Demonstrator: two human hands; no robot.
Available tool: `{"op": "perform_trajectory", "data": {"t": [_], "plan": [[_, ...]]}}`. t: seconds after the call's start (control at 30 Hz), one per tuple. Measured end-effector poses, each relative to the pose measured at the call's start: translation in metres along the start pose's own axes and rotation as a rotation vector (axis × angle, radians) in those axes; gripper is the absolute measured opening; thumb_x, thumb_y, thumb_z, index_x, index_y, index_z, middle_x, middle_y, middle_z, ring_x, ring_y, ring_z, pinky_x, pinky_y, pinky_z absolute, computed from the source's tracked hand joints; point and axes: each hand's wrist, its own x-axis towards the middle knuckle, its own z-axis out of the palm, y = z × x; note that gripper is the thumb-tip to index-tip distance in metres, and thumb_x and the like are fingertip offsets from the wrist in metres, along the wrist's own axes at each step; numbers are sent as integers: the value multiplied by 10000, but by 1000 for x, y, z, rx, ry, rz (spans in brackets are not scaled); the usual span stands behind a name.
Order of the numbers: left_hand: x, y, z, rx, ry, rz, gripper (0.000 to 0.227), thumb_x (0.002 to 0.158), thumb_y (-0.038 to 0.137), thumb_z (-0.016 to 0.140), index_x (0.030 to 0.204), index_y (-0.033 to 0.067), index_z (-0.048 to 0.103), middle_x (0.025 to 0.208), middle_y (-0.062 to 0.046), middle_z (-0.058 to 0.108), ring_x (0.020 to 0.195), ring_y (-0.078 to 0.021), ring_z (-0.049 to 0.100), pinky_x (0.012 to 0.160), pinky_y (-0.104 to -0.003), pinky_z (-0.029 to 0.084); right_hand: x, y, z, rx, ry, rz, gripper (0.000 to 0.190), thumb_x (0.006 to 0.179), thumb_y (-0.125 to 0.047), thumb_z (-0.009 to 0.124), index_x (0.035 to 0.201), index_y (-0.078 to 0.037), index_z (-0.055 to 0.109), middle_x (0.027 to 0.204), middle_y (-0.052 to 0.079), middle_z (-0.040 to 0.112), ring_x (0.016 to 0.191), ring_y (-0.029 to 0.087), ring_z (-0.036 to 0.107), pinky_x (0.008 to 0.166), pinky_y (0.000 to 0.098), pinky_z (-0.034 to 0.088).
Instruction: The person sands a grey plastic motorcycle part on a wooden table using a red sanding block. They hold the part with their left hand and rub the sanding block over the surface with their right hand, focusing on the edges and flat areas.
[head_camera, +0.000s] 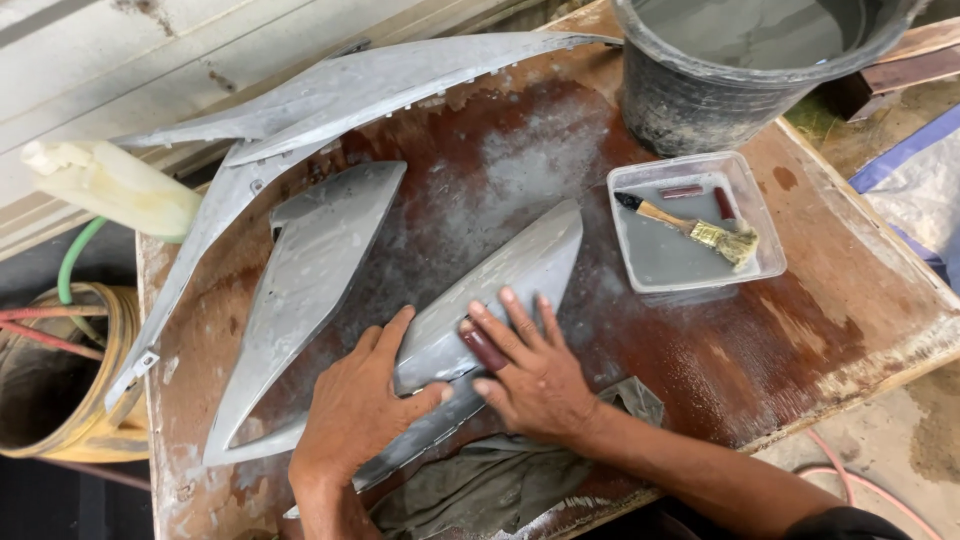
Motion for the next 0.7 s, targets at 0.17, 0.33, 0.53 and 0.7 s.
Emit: {"op": "perform_trajectory", "data": {"t": [0.17,0.33,0.53,0.7], "plan": [[0,-3,0,12,-2,34,1104,618,569,859,1552,186,412,1096,-68,663,847,-267,680,776,-395,496,-2,25,-22,-171,-57,83,642,1040,-443,366,1579,-96,328,1699,115,210,1569,401,115,1256,614,46],[0,-12,7,5,20,68,1138,622,532,896,1569,164,382,1102,-73,646,867,-276,664,798,-404,499,-1,5,-8,-201,-68,-58,630,1070,-519,252,1612,-204,305,1706,62,199,1570,375,68,1268,601,-45],[2,-15,3,58,-6,159,1117,673,514,838,1594,125,339,1157,-133,618,1000,-386,693,799,-495,555,9,21,1,-41,73,-371,503,1046,-580,379,1420,-332,607,1629,18,428,1549,390,258,1227,651,69],[1,-15,3,49,13,216,1059,701,437,833,1581,77,368,1135,-166,630,937,-413,697,766,-498,551,0,79,-12,-107,102,-433,423,1022,-521,453,1405,-423,605,1600,34,463,1549,424,251,1227,675,53]]}}
